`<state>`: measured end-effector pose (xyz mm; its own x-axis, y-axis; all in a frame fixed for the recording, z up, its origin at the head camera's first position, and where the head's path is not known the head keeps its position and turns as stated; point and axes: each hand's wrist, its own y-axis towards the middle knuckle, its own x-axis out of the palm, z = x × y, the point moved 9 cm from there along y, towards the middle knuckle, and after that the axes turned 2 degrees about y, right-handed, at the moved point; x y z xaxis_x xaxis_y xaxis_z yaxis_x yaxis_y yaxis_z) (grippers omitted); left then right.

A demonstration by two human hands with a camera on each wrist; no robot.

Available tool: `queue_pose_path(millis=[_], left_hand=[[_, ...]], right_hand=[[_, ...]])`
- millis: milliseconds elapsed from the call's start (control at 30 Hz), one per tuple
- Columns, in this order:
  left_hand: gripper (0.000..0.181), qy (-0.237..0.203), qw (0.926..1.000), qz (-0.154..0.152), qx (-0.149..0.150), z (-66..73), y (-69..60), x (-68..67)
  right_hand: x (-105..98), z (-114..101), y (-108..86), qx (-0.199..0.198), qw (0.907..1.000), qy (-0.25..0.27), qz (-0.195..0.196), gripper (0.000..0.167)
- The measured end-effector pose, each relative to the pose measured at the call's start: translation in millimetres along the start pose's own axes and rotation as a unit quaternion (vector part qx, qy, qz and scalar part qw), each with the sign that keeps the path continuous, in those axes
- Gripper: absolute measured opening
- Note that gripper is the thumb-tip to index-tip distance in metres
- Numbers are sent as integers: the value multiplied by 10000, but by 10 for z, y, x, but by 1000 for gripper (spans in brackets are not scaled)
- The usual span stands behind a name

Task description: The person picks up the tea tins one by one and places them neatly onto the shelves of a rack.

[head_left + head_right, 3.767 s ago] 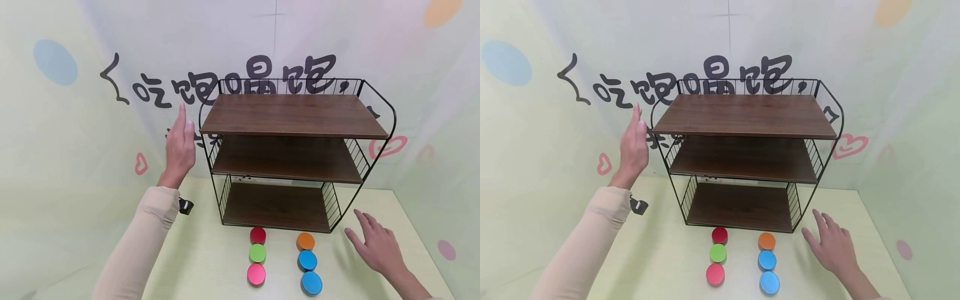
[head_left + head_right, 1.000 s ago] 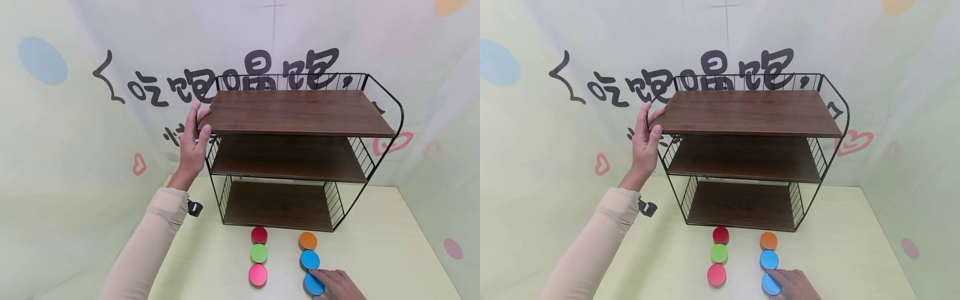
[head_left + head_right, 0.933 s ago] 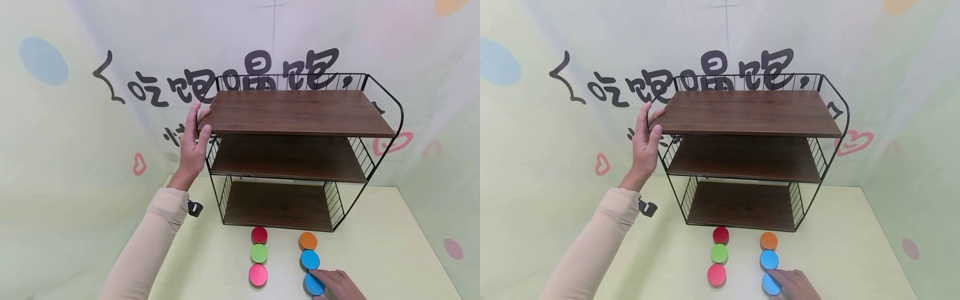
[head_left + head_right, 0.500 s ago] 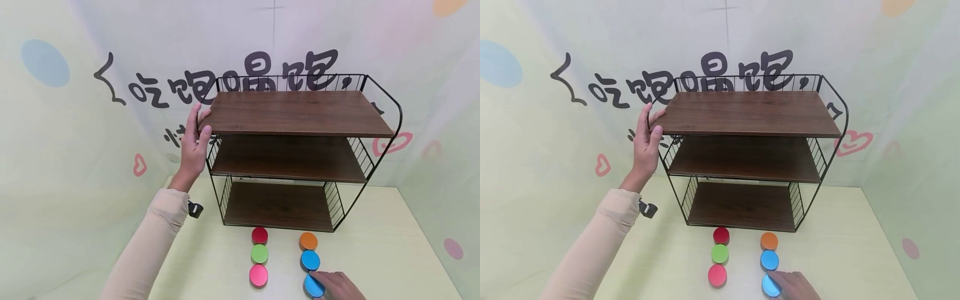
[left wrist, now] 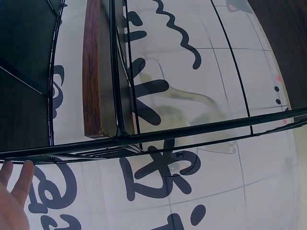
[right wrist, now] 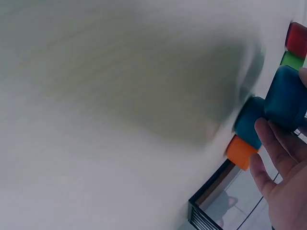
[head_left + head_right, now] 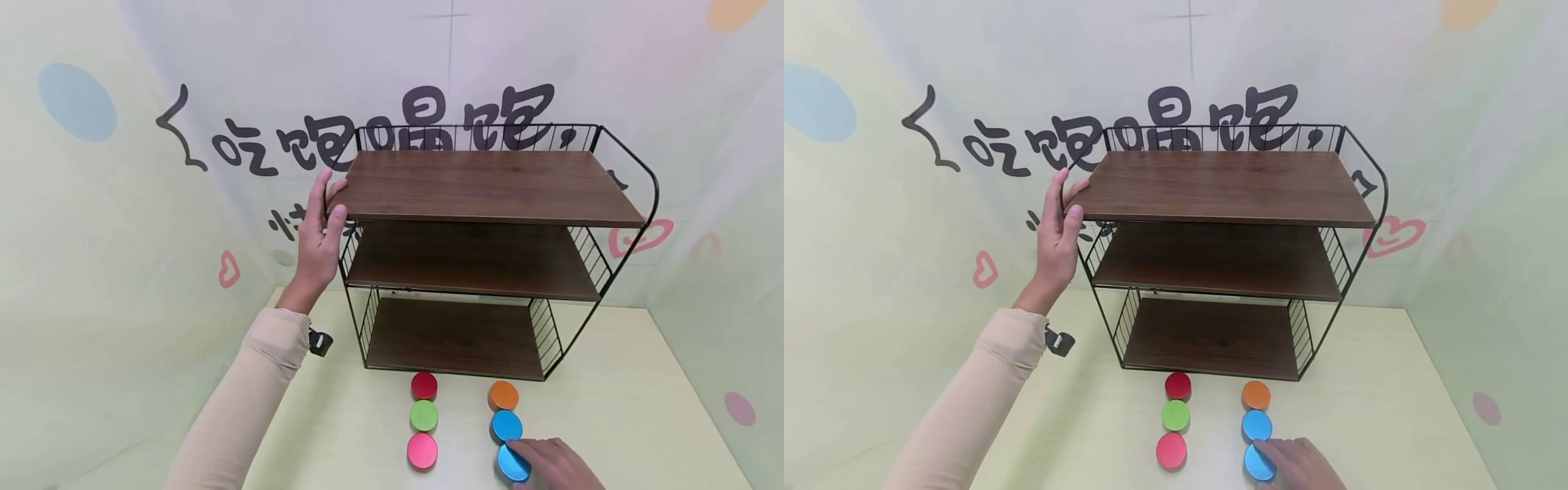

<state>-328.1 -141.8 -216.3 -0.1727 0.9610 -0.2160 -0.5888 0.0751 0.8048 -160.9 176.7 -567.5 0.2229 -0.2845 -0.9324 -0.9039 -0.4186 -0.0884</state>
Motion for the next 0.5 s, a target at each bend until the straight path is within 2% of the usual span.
queue_pose_path(millis=[133,233,333,500], left_hand=[[48,29,10000,-22,24,14,-2,-1],[48,52,10000,-31,22,19,-2,-2],[47,61,10000,-29,8,16,-3,-3],[47,37,10000,-27,-45,-1,-5,-4]], right_hand=[[-113,-49,-3,-231,9993,-193,234,71],[-221,-93,-7,-556,9947,-443,740,64],[-334,-133,-13,-932,9847,-659,1314,58],[-485,-114,20,-1051,9805,-561,1566,58]])
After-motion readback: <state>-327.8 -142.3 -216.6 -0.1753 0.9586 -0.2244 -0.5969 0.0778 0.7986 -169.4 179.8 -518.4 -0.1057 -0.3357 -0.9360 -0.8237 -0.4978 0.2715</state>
